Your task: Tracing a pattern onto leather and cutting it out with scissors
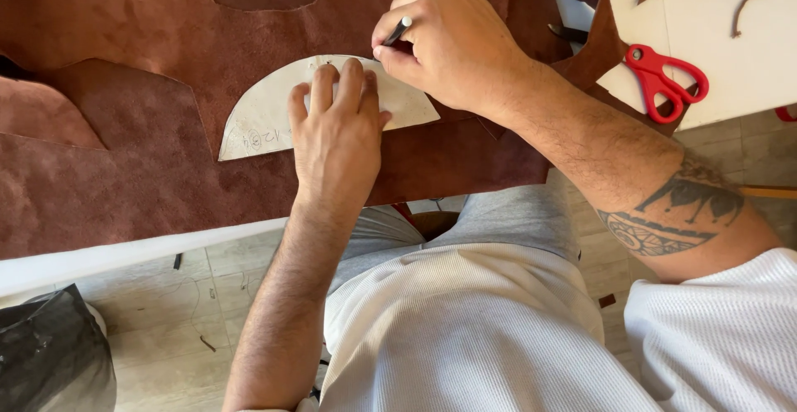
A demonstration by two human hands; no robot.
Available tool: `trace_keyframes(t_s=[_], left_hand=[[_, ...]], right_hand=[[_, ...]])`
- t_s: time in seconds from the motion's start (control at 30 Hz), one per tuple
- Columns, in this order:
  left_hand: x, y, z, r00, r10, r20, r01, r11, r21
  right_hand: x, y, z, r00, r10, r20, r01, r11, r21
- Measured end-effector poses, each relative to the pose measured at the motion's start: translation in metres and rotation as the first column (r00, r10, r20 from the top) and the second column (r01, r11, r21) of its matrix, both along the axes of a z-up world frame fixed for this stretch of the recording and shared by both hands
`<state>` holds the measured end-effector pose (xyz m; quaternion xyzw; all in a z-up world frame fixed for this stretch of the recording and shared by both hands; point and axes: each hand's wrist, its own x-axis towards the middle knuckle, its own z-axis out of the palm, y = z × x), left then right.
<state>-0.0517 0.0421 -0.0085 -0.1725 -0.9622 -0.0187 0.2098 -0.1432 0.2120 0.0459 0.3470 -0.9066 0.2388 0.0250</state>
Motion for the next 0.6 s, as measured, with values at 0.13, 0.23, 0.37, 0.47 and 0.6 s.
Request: trace_keyframes(t_s=[0.13, 0.23, 0.37, 0.47, 0.6], left_hand=[[-0.001, 0.013, -0.002, 0.991, 0.093, 0.094, -0.103, 0.990, 0.101], [0.000, 0.015, -0.002, 0.988, 0.120, 0.094, -0.128, 0.988, 0.090], [0.001, 0.017, -0.006, 0.990, 0.094, 0.103, -0.108, 0.985, 0.134], [0.003, 0.021, -0.006, 0.989, 0.082, 0.124, -0.102, 0.981, 0.162], [0.005, 0.023, -0.007, 0.990, 0.099, 0.104, -0.117, 0.977, 0.178]], right_hand=[[0.002, 0.004, -0.003, 0.999, 0.018, -0.032, -0.017, 1.000, 0.016], [0.005, 0.009, -0.002, 0.999, 0.033, -0.034, -0.033, 0.999, 0.003], [0.008, 0.013, -0.002, 0.999, 0.027, -0.024, -0.027, 1.000, 0.012], [0.011, 0.018, -0.002, 0.999, 0.023, -0.040, -0.022, 1.000, 0.016], [0.015, 0.021, 0.001, 0.999, 0.029, -0.027, -0.028, 0.999, 0.042]])
